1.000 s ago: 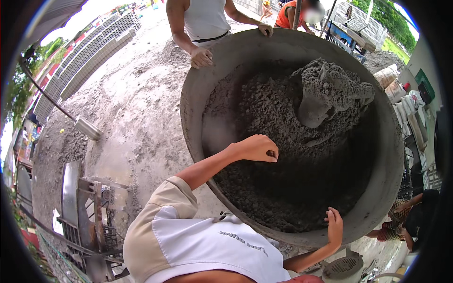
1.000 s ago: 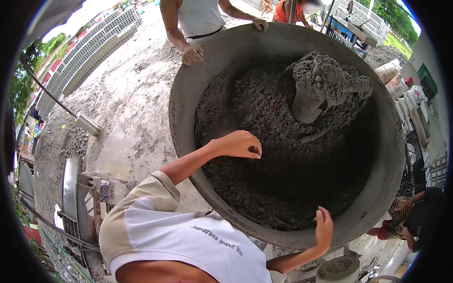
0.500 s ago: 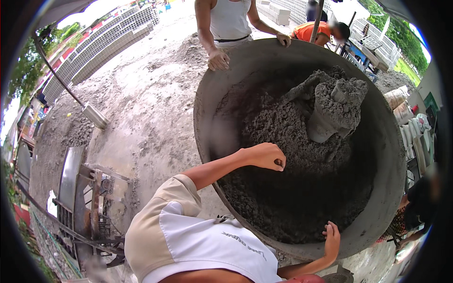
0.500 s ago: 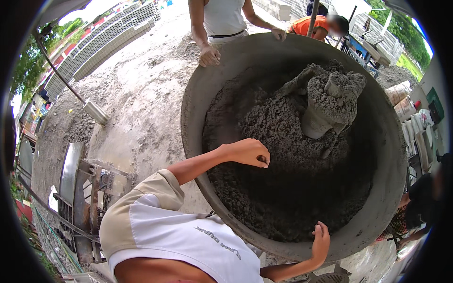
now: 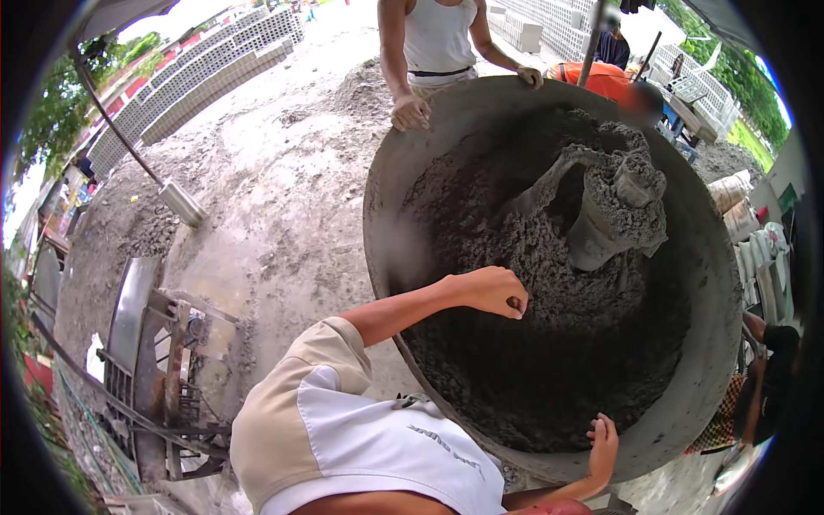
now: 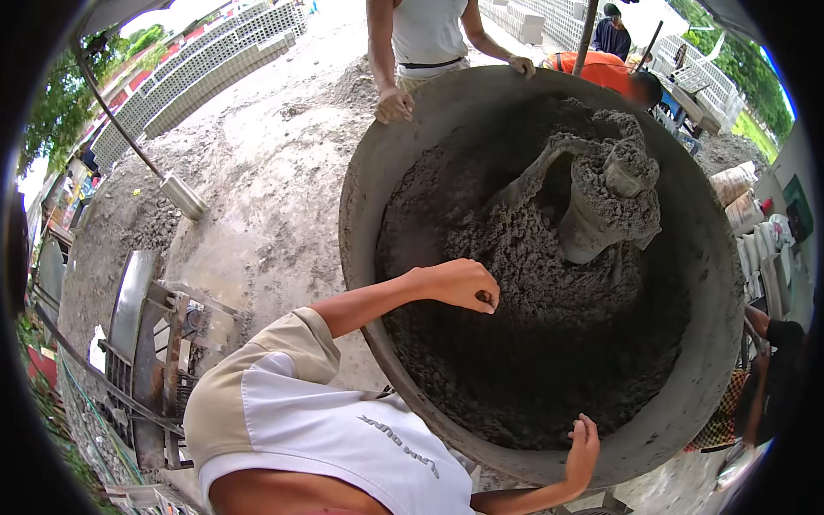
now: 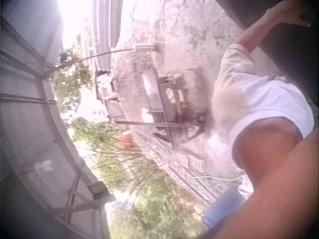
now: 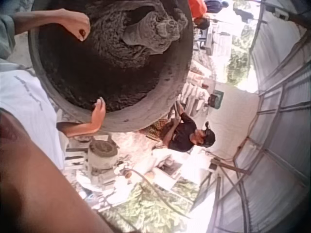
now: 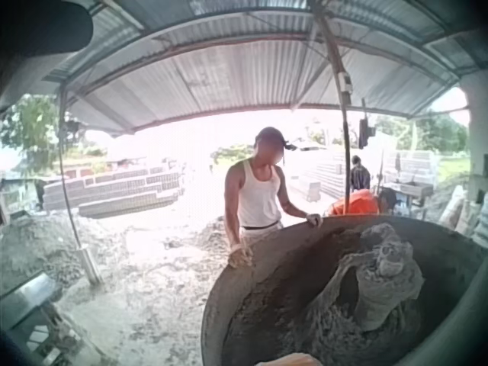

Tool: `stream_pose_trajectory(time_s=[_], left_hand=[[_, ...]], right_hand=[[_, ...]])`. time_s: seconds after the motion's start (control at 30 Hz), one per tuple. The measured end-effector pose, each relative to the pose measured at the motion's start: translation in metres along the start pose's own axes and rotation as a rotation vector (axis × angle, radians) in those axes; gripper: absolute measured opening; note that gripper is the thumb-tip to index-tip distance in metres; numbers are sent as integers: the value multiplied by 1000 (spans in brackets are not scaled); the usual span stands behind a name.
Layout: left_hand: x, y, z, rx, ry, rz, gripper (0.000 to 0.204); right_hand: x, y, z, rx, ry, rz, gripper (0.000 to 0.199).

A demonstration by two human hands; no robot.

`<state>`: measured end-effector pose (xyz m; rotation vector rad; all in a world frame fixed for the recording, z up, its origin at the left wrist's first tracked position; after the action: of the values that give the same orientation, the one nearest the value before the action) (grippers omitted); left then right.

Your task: The recorder uses hands to check the consistency of cement in a mixer and helps stir it.

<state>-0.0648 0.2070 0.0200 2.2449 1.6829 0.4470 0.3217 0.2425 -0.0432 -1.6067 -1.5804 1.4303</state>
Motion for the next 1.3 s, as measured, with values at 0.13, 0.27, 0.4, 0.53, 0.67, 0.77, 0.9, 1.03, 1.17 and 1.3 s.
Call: stream_pose_trajectory(time_s=[0.13, 0.27, 0.4, 0.53, 0.67, 0.77, 0.9, 1.03, 1.17, 1.3], left_hand=[[-1, -1, 0, -3, 24, 10, 18], [2, 1, -2, -28, 5, 4, 18], [0, 0, -2, -9, 15, 2, 18], [0, 0, -2, -18, -4, -9, 17], [0, -3, 0, -54, 8, -3, 17], [3, -3, -4, -3, -16, -22, 16], [4, 2, -3, -51, 5, 10, 17], [1, 0, 1, -83, -18, -15, 19], [2, 0, 4, -89, -7, 9, 19], [8, 3, -2, -65, -9, 22, 19]], right_hand=[[0, -1, 1, -2, 7, -14, 41], [-9, -11, 2, 21, 9, 11, 41], [-8, -12, 4, 9, 2, 19, 41], [-7, -9, 2, 10, 11, 21, 41], [-7, -13, 3, 28, 1, 19, 41], [-5, -14, 4, 39, 8, 8, 40], [-8, -11, -1, 30, 12, -9, 40], [-7, -6, 1, 33, 3, -14, 40], [-12, -19, 2, 76, 34, 2, 38], [-9, -15, -2, 94, 36, 2, 38]])
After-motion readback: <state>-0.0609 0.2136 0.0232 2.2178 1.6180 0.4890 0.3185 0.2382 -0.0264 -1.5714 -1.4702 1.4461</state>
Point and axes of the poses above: each hand's wrist, its own x-axis towards the middle knuckle, its own z-axis out of the palm, y = z × x, the point moved 8 cm from there along x, towards the middle knuckle, and after that the axes turned 15 degrees about x, right-handed, at the moved point
